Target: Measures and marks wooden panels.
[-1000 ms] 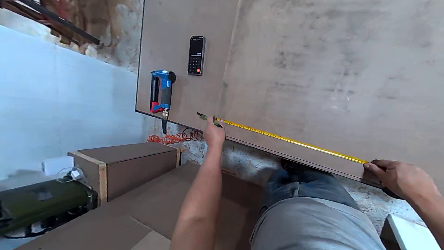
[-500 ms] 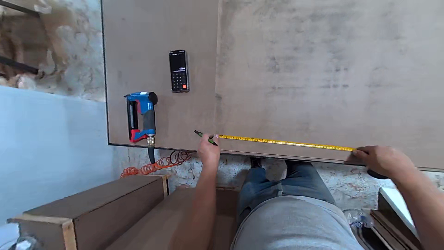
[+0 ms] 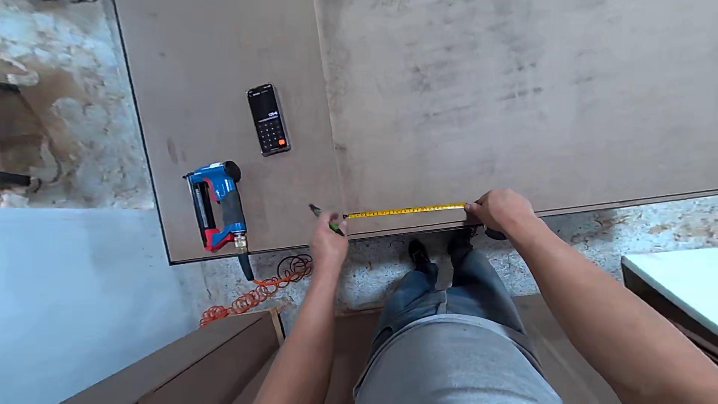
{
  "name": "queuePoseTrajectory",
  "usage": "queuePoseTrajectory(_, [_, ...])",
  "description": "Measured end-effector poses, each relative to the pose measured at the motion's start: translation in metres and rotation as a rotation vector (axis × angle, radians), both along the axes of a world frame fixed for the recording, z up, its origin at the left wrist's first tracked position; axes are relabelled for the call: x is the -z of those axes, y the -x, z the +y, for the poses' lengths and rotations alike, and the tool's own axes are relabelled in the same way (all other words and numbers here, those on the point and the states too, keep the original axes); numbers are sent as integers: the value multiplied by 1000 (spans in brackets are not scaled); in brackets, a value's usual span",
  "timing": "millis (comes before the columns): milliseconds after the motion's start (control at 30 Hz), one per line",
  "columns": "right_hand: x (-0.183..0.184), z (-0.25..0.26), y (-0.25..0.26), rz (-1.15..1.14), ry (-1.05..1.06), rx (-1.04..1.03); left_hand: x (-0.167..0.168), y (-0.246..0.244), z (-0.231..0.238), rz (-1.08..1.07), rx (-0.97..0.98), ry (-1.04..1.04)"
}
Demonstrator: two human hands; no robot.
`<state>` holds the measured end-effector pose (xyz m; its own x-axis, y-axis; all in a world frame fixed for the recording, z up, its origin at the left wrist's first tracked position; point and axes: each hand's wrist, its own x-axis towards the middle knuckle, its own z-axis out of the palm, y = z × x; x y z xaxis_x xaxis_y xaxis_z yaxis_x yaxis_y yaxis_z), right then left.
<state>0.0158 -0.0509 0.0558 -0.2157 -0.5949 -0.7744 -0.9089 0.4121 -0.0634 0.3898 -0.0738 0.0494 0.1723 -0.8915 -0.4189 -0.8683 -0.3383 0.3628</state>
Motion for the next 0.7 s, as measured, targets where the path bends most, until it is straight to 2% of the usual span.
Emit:
queuePoseTrajectory(200, [10,-3,10,-45,-1,-21,-35,-25,0,529,189,21])
queuePoseTrajectory(333, [15,-4,14,-59,24,-33,-38,2,-9,780,154,85])
queuePoseTrajectory(433, [14,-4,12,-62,21,-20,-39,29,-17,946,171,-11])
queuePoseTrajectory(500, [14,-3,12,-56,19,-3,-37,45,-21,1022,140,-75])
queuePoseTrajectory(600, [13,-2,10,-56,36,-4,-21,56,-20,1084,43,-63])
queuePoseTrajectory(700, [11,-1,8,-57,46,6,-2,60,-21,1101,38,-50])
